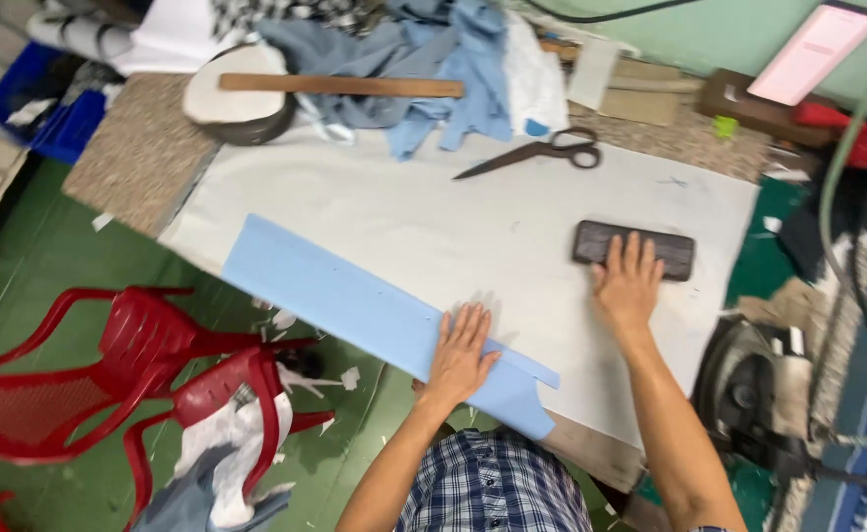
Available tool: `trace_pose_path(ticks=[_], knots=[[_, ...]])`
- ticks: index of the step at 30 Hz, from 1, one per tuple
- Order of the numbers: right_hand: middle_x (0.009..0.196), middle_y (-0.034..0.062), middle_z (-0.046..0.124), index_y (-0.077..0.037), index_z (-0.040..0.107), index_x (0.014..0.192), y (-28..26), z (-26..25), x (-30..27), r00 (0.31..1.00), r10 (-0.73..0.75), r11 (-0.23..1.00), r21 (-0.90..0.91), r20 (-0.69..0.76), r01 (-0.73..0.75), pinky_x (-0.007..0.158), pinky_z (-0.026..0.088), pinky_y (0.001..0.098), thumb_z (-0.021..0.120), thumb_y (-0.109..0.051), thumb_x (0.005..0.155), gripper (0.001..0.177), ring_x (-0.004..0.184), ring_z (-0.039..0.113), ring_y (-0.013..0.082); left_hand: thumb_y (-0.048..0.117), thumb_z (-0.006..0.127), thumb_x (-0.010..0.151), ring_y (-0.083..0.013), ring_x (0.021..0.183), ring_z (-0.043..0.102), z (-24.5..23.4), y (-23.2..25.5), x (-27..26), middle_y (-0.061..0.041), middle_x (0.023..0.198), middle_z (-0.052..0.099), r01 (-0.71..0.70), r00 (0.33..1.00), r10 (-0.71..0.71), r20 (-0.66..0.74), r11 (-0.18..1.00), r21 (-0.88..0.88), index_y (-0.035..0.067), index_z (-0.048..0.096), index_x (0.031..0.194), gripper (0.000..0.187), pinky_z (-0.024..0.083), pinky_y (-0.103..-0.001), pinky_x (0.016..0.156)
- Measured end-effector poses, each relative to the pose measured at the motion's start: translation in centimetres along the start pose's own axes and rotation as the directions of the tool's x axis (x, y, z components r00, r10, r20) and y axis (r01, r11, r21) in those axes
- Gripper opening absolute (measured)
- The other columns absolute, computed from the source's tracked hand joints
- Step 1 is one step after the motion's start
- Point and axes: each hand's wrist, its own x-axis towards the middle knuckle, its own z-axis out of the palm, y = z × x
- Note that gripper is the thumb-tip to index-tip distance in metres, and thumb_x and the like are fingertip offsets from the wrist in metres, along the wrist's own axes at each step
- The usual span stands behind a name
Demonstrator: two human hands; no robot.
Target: The person irons a folded light blue fabric piece on a white worktable, then unfolds it and irons the full surface. They use shears to cut the fabric along a curved edge, separate the pieces, and iron the remaining piece again.
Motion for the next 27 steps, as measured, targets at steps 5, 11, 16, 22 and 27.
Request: trace_pose_path(ticks=[5, 11, 16, 22, 27], knots=[[0.166, 0.0331, 0.033, 0.004, 0.048, 0.156, -2.8, 0.1, 0.4, 0.995, -0.04, 0.999, 0.008, -0.092, 0.041, 0.123, 0.01, 0.0653, 0.051, -0.041, 0.105, 0.068, 0.158, 0.017, 0.0472, 0.051, 0.045, 0.102, -0.0353, 0.152, 0.027, -0.9, -0.2, -0.1, -0.022, 0.161, 0.036, -0.006, 0.993, 0.007, 0.122, 1.0, -0.012, 0.004, 0.037, 0.156, 0.072, 0.008, -0.06, 0.123], [0.165, 0.0239, 0.033, -0.002, 0.033, 0.157, -13.9, 0.8, -11.4, 0.932, -0.344, 0.933, 0.068, -0.11, 0.353, 0.12, 0.028, 0.0612, 0.044, -0.046, 0.099, 0.074, 0.154, 0.03, 0.042, 0.058, 0.012, 0.103, -0.0229, 0.156, -0.002, -5.8, -7.0, 1.7, -0.008, 0.17, 0.004, -0.014, 0.884, -0.044, 0.464, 0.992, 0.122, 0.011, 0.008, 0.161, 0.074, -0.008, -0.048, 0.125], [0.17, 0.0128, 0.014, -0.01, 0.021, 0.16, -18.7, 2.9, -14.6, 0.959, -0.279, 0.959, 0.034, -0.054, 0.281, 0.128, 0.011, 0.0514, 0.027, -0.055, 0.1, 0.074, 0.159, 0.011, 0.0284, 0.058, 0.012, 0.103, -0.0231, 0.155, -0.004, -14.1, -18.8, 2.4, -0.009, 0.169, -0.001, 0.053, 0.836, -0.153, 0.527, 0.979, 0.199, 0.011, 0.004, 0.16, 0.074, -0.009, -0.047, 0.125], [0.166, 0.0047, 0.031, -0.02, 0.037, 0.153, -21.1, 2.9, -14.9, 0.991, -0.126, 0.988, -0.091, -0.034, 0.122, 0.13, 0.015, 0.0428, 0.029, -0.059, 0.1, 0.066, 0.156, 0.024, 0.0211, 0.038, 0.049, 0.104, -0.0302, 0.15, 0.033, -16.1, -39.8, 0.9, -0.013, 0.16, 0.041, -0.064, 0.992, 0.091, -0.082, 0.955, 0.291, 0.011, 0.045, 0.153, 0.056, 0.021, -0.052, 0.123], [0.161, -0.0029, 0.045, -0.03, 0.051, 0.147, -21.2, 3.5, -15.5, 0.994, -0.069, 0.981, -0.189, -0.087, 0.052, 0.128, 0.024, 0.0408, 0.04, -0.059, 0.095, 0.06, 0.153, 0.036, 0.0179, 0.033, 0.051, 0.104, -0.0364, 0.146, 0.043, -17.2, -48.9, 0.9, -0.019, 0.155, 0.051, 0.034, 0.989, 0.032, -0.145, 0.903, 0.429, 0.009, 0.056, 0.149, 0.052, 0.033, -0.057, 0.117]])
